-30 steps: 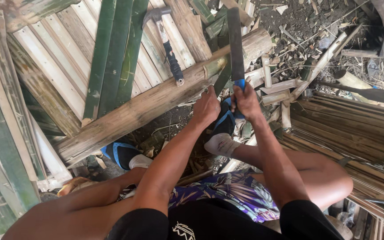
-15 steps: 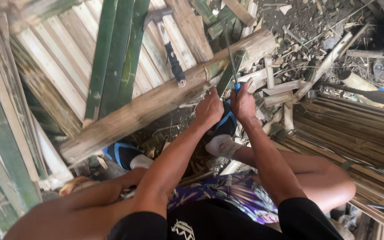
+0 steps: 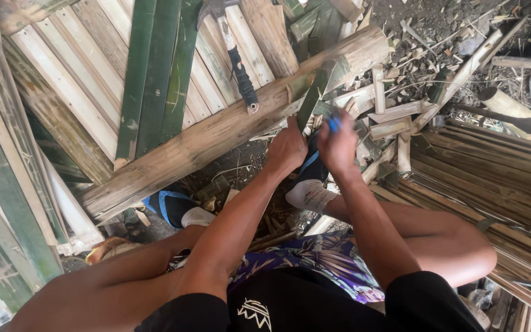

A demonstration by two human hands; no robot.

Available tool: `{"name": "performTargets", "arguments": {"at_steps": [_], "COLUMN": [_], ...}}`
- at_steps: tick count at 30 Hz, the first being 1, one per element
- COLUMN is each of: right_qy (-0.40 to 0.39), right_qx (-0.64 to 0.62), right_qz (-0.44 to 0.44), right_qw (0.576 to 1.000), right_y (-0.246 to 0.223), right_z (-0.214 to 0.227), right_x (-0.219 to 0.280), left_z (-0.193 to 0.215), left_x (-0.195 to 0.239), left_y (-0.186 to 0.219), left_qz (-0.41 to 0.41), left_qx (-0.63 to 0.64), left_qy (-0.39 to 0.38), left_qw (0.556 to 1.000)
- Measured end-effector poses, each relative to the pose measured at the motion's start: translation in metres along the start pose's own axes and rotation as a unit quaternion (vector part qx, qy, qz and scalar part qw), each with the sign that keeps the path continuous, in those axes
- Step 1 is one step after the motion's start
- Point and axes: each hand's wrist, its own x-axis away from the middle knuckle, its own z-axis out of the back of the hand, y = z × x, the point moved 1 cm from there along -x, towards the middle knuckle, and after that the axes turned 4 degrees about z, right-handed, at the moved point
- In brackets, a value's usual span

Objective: The person is assembling a roof structure using bamboo and corrugated sheets. They use a machete to cut bamboo strips and a hammer to nail them into place, securing the roofing material to the wooden frame.

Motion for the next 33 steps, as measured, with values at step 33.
{"name": "performTargets", "arguments": {"at_steps": [33], "right_qy": [0.003], "right_qx": [0.029], "right_qz": [-0.041], "right_qw": [0.999], "right_y": [0.011], "right_z": [-0.052], "right_x": [0.006], "left_z": [0.35], "left_x": [-0.012], "left_y": [-0.214], "left_qz": [-0.197], "left_qx": [-0.642], "left_qy": [-0.092], "left_qw": [0.735]}}
